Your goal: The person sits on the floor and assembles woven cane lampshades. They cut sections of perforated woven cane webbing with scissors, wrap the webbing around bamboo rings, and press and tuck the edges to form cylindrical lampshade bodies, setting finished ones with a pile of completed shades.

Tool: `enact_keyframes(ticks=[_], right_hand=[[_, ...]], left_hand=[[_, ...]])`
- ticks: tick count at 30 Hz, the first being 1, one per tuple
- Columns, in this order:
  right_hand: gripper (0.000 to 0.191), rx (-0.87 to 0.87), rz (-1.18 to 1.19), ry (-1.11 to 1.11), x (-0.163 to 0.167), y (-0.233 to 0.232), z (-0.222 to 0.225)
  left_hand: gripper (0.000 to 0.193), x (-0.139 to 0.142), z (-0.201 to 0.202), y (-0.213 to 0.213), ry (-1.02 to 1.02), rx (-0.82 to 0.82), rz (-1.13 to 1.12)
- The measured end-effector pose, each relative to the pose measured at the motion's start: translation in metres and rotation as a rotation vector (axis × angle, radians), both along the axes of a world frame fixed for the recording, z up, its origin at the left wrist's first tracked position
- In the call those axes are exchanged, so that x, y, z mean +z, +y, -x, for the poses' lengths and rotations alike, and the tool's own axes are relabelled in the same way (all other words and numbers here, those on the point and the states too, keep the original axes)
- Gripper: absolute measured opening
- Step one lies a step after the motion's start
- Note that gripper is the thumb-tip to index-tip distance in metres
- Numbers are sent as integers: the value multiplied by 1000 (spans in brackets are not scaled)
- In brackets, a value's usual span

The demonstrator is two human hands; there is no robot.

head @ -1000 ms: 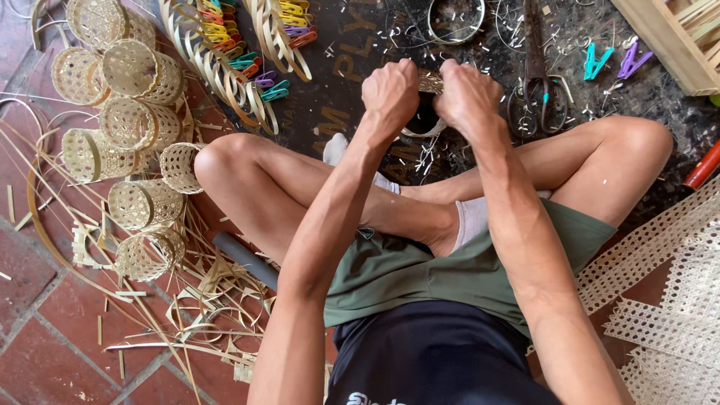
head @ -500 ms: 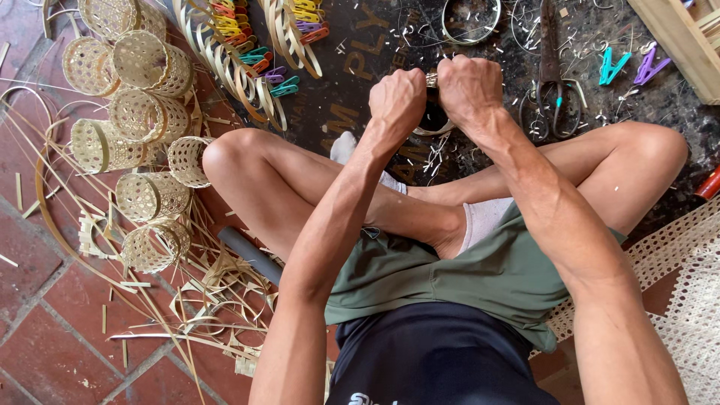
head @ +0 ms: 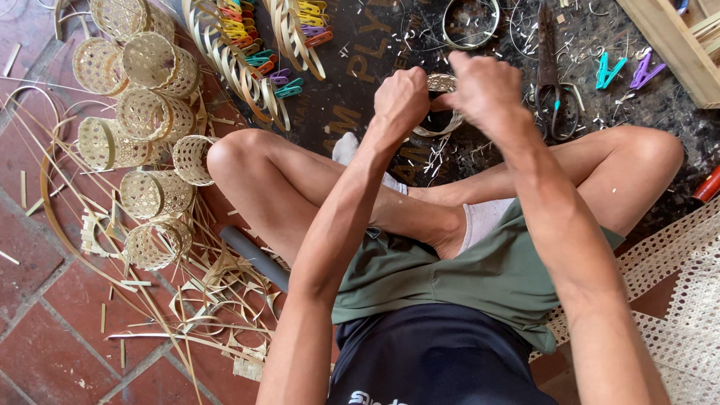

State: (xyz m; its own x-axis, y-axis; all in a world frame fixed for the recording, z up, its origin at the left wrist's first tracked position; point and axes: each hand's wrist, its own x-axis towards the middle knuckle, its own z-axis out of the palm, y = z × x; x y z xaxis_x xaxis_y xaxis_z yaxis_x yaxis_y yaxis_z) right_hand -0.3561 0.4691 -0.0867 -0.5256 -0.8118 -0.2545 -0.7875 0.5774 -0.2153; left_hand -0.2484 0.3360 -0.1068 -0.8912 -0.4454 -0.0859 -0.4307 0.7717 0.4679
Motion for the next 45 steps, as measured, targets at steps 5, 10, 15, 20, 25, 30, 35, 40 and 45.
enact_keyframes(ticks=[5,10,15,20,25,30,35,40,45], right_hand=[[49,-285,548,-276,15,60,-9],[43,-191,466,-126,-7,46,-9],[41,-184,480,-547,8,38,0],[30,-364,844,-1043,-5,55,0],[27,-486,648,-893,-74,65,-1],[27,-513,589,-909,-104,63,0],[28,-504,495,-859,-106,51,-7],[24,-572,479,-807,-107,55,-8],[24,-649,487,-827,-95,61,-6]], left_hand=[[45,14,-37,-19,52,132,-321],[29,4,-44,4,106,237,-350],[10,-4,-58,-2,421,222,-87],[8,52,-156,-97,738,401,34],[11,112,-321,-270,596,751,105],[10,125,-432,-359,607,961,258],[10,108,-486,-368,563,1538,32],[12,84,-489,-348,485,1677,-106],[15,101,-487,-328,531,1738,-178]])
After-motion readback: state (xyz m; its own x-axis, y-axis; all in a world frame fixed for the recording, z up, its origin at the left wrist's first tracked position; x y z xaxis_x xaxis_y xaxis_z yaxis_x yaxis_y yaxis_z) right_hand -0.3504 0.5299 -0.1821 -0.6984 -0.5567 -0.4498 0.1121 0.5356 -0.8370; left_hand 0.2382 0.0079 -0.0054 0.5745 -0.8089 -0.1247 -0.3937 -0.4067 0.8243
